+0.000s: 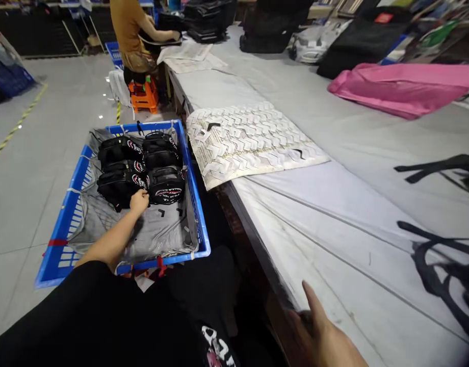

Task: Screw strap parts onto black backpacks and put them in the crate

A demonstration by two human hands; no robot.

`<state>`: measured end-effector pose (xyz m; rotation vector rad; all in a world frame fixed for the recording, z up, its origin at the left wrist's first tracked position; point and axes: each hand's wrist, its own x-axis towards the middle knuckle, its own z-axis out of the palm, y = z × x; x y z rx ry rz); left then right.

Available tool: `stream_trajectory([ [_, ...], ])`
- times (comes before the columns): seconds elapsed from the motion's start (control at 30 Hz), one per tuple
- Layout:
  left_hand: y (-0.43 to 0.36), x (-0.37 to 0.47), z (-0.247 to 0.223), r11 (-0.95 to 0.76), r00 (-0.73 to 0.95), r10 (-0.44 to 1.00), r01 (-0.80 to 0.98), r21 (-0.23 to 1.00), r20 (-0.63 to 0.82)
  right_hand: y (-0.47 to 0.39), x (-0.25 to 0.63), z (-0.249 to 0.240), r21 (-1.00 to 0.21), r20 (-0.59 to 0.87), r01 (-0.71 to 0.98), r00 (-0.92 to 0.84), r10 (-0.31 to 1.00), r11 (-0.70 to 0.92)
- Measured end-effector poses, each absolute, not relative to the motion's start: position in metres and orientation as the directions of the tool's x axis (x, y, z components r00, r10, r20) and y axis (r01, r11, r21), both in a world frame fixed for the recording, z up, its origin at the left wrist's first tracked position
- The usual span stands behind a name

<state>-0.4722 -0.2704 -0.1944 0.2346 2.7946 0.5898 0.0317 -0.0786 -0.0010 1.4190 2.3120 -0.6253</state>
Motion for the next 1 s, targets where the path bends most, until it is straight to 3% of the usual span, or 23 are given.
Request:
stream_trajectory([
  [0.1, -0.241, -0.475, -0.238, 0.891, -0.905, 0.308, 0.165, 0.424, -0.295, -0.050, -0.036, -0.008, 0.074, -0.506, 0.880, -0.372, 0.778, 0.469],
  [0.23, -0.185, -0.506, -0.268, 0.860, -0.844, 0.438, 0.294, 0.417, -0.309, -0.016, -0.089, -0.040, 0.210, -0.553, 0.818, -0.353, 0.755, 0.536],
  [0.43, -0.131, -0.573, -0.290, 0.878, -0.805, 0.467, 0.372, 0.302, -0.366, 0.010, -0.104, -0.073, 0.290, -0.630, 0.780, -0.280, 0.724, 0.554],
  [0.7, -0.099, -0.615, -0.318, 0.877, -0.743, 0.471, 0.454, 0.159, -0.476, 0.010, -0.115, -0.070, 0.329, -0.655, 0.798, -0.193, 0.731, 0.505],
  [0.9, -0.097, -0.586, -0.332, 0.846, -0.647, 0.451, 0.528, 0.065, -0.614, 0.009, -0.115, -0.071, 0.324, -0.643, 0.806, -0.195, 0.741, 0.494],
  [1.0, -0.128, -0.534, -0.338, 0.833, -0.578, 0.447, 0.547, 0.082, -0.683, 0.007, -0.112, -0.072, 0.341, -0.626, 0.788, -0.217, 0.749, 0.513],
])
